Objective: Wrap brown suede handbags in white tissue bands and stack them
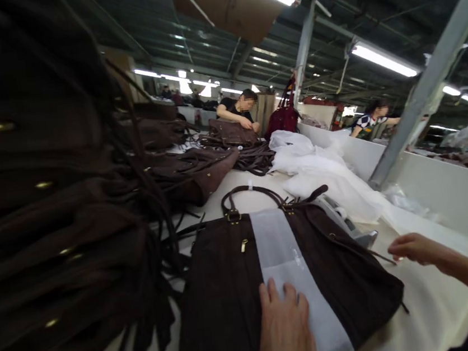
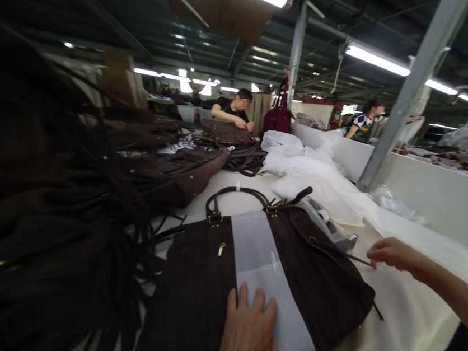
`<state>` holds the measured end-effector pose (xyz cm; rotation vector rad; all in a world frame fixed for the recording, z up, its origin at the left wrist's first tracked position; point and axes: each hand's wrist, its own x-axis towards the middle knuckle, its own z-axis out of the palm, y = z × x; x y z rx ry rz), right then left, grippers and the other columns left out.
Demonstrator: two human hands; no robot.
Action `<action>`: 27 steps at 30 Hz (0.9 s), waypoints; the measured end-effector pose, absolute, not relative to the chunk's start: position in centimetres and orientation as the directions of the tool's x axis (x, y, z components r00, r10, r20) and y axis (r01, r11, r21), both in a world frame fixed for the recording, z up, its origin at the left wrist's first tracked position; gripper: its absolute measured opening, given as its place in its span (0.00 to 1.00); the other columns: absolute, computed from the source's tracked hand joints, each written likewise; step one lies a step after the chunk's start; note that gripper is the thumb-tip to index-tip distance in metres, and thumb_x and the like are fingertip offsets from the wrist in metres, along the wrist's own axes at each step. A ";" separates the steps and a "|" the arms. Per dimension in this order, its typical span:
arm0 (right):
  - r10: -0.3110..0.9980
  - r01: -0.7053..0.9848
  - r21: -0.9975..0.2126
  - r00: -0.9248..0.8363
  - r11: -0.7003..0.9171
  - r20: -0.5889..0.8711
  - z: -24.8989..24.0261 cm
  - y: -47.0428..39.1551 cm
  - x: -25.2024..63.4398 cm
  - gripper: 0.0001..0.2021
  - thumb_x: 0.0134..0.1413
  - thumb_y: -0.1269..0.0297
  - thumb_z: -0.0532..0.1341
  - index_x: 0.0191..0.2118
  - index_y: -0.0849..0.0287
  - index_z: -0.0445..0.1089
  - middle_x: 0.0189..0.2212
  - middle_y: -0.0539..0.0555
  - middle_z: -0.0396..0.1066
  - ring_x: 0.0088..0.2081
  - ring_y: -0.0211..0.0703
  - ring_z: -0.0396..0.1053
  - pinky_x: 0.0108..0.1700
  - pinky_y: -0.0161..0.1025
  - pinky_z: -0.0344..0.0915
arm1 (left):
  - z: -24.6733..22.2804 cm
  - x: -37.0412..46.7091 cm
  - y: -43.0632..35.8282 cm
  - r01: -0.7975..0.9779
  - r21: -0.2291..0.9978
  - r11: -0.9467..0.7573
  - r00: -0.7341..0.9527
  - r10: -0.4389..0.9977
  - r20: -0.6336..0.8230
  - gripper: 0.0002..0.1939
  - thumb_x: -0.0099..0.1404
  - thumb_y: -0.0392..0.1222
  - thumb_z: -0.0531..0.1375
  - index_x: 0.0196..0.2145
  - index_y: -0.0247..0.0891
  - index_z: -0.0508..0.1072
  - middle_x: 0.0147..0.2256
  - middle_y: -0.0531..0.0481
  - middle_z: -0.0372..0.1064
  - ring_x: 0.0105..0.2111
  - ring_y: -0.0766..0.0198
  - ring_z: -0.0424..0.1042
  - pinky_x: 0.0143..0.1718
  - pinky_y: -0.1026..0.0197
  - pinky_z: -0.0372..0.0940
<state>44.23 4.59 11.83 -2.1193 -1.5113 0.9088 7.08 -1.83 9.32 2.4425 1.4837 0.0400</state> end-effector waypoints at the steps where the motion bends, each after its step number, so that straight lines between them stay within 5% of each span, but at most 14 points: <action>1: 0.937 0.619 -0.706 0.180 -0.344 -0.299 12.9 4.3 43.3 0.15 0.44 0.52 0.64 0.27 0.61 0.75 0.23 0.55 0.71 0.19 0.33 0.54 0.21 0.33 0.46 | 9.2 7.1 -1.9 0.863 0.260 -0.433 0.476 0.870 -0.132 0.28 0.59 0.46 0.56 0.57 0.36 0.67 0.59 0.36 0.59 0.61 0.30 0.50 0.60 0.32 0.42; 4: 0.930 0.331 -0.884 -0.046 -0.331 -0.366 15.4 3.7 37.5 0.18 0.45 0.52 0.68 0.38 0.61 0.75 0.29 0.55 0.72 0.21 0.31 0.52 0.21 0.32 0.46 | 8.9 7.2 -2.1 0.858 0.266 -0.439 0.481 0.868 -0.121 0.27 0.61 0.45 0.55 0.57 0.36 0.66 0.59 0.36 0.58 0.61 0.30 0.49 0.61 0.32 0.38; 9: 0.796 0.034 -0.884 -0.418 -0.467 -0.437 12.9 5.0 23.5 0.16 0.45 0.57 0.70 0.37 0.64 0.73 0.31 0.54 0.73 0.20 0.25 0.47 0.21 0.29 0.41 | 8.3 7.8 -2.8 0.877 0.175 -0.448 0.469 0.878 -0.102 0.26 0.65 0.47 0.52 0.59 0.36 0.64 0.60 0.35 0.58 0.62 0.32 0.48 0.61 0.30 0.35; 17: 0.806 0.129 -0.875 -0.345 -0.467 -0.481 6.2 8.5 18.1 0.15 0.47 0.56 0.67 0.36 0.64 0.72 0.31 0.54 0.75 0.17 0.25 0.47 0.18 0.30 0.36 | 7.6 8.2 -2.6 0.896 0.103 -0.433 0.443 0.888 -0.121 0.23 0.67 0.40 0.49 0.57 0.32 0.67 0.53 0.34 0.66 0.54 0.44 0.61 0.53 0.43 0.56; 27: 0.834 0.210 -0.897 -0.332 -0.390 -0.441 5.5 8.5 17.9 0.18 0.48 0.52 0.66 0.37 0.63 0.72 0.32 0.55 0.76 0.17 0.26 0.52 0.18 0.29 0.41 | 8.4 6.8 -1.8 0.828 0.351 -0.436 0.503 0.855 -0.125 0.23 0.61 0.46 0.54 0.51 0.33 0.71 0.55 0.37 0.62 0.63 0.31 0.45 0.63 0.33 0.34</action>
